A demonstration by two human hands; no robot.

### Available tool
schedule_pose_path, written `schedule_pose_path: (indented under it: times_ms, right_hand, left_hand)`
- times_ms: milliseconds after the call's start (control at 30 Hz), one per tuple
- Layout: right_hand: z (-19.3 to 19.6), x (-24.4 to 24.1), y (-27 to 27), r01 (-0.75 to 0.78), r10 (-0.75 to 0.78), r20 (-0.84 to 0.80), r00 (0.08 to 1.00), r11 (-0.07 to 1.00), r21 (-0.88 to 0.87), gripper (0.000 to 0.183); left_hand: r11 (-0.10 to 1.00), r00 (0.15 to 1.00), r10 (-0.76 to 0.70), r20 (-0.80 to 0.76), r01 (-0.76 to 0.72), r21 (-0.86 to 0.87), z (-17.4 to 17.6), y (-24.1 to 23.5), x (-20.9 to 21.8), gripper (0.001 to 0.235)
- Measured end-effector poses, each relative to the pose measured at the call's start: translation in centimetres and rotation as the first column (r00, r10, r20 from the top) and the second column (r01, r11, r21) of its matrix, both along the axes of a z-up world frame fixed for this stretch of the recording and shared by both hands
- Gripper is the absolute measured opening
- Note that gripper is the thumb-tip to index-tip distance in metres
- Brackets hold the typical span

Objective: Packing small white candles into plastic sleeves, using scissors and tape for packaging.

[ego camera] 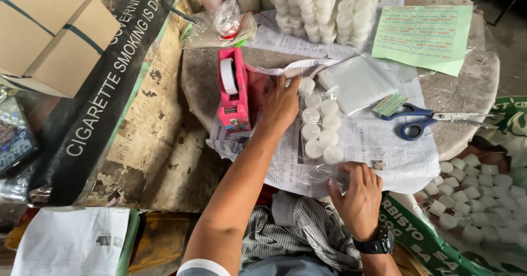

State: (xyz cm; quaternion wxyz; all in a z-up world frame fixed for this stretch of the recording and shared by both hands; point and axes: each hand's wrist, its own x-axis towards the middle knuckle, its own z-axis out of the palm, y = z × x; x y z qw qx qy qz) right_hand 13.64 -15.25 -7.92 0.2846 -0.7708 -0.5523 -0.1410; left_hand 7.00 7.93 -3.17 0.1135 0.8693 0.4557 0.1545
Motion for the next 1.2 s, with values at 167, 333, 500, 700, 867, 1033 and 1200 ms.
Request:
schedule_pose_path:
  times_ms: [167,333,500,700,867,1033,1200]
  right_hand:
    - [2.7,-0.6,-0.8,-0.167,0.19,-0.166,0.968,0.976,0.141,0.048]
    - [4.4,-0.7,-0.5,-0.3,0.339,-0.142,0.93,0.924,0.237,0.037]
    - [4.7,-0.6,0.4,-0.361,0.414,-0.232,0.88,0.902,0.237,0.036]
    - [5.7,-0.8,1.8,-0.386,0.496,-0.44,0.749,0.866,0.32,0.017]
    - [4.2,-0.1,1.7,-0.317,0.445,-0.464,0.765,0.889,0.331,0.018]
    - [4.4,-1.2,1.4,-0.347,0.463,-0.418,0.782,0.879,0.326,0.012]
    - [3.0,-1.0,0.7,-0.352,0.447,-0.317,0.836,0.882,0.314,0.014]
  left_hand:
    - [0.982,0.962,-0.076,0.261,0.027,0.189,0.8,-1.8,-1.8,0.057]
    - [0.904,0.755,-0.323,0.571,0.068,0.422,2.3,-9.5,-6.1,0.037]
    - [0.699,0.288,-0.613,0.736,0.631,0.336,4.3,-17.5,-8.9,0.014]
    - [0.653,0.7,-0.596,0.395,0.136,0.745,-2.2,-16.3,-7.8,0.022]
    - [0.628,0.756,-0.534,0.378,0.055,0.776,-3.0,-14.9,-6.6,0.027]
    - [0.661,0.785,-0.486,0.385,0.042,0.749,-1.7,-14.8,-6.8,0.025]
    - [0.71,0.838,-0.409,0.361,0.044,0.703,-2.8,-14.3,-7.3,0.017]
